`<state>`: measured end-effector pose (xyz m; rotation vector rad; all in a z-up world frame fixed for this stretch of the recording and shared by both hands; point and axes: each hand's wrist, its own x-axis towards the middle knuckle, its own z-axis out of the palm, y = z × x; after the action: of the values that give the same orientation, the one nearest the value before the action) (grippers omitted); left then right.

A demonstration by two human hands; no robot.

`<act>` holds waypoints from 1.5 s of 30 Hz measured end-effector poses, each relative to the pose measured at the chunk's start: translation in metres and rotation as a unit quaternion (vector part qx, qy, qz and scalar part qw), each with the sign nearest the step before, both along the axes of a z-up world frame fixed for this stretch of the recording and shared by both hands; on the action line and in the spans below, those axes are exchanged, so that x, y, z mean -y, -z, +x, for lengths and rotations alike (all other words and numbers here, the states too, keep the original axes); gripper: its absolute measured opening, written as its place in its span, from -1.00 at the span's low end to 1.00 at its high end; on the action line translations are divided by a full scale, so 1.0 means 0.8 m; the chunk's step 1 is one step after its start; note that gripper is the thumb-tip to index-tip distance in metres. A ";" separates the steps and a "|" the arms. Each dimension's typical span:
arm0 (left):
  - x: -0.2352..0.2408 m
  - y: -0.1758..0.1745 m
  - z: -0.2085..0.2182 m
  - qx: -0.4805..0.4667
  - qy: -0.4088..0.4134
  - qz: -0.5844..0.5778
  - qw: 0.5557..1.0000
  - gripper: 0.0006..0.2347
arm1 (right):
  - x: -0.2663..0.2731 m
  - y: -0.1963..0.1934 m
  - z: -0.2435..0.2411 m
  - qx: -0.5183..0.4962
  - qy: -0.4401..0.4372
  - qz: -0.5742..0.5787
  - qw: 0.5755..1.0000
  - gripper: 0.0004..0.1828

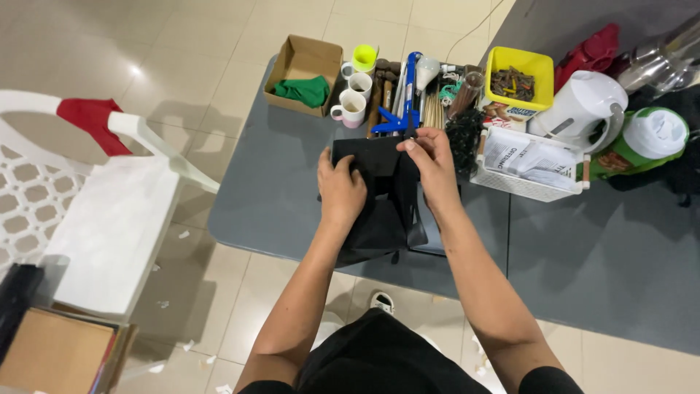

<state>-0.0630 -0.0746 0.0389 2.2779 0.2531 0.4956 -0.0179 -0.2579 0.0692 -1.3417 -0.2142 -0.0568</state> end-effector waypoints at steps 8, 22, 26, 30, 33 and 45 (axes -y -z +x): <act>0.005 0.018 0.027 0.054 -0.033 -0.004 0.998 -0.73 | 0.001 -0.002 0.013 0.042 -0.021 -0.087 0.995 -0.73; -0.003 0.025 0.036 -0.002 0.028 -0.040 0.999 -0.67 | -0.011 -0.028 0.043 -0.023 0.000 -0.352 0.936 -0.62; -0.013 0.011 0.038 -0.098 0.088 -0.040 0.991 -0.52 | -0.016 0.001 0.042 -0.010 -0.003 -0.491 0.871 -0.63; -0.020 -0.013 0.025 -0.128 0.116 -0.037 0.984 -0.52 | -0.027 0.029 0.025 0.015 -0.012 -0.426 0.904 -0.60; -0.027 -0.007 0.021 -0.092 0.127 -0.060 0.986 -0.54 | -0.042 0.009 0.002 0.022 0.033 -0.430 0.902 -0.58; -0.023 0.004 0.035 -0.110 0.157 -0.001 0.981 -0.64 | -0.018 0.057 0.015 -0.010 0.087 -0.089 0.992 -0.75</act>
<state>-0.0350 -0.0562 0.0358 2.3145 0.0006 0.0792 -0.0059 -0.2436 0.0236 -1.5360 -0.0871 -0.1743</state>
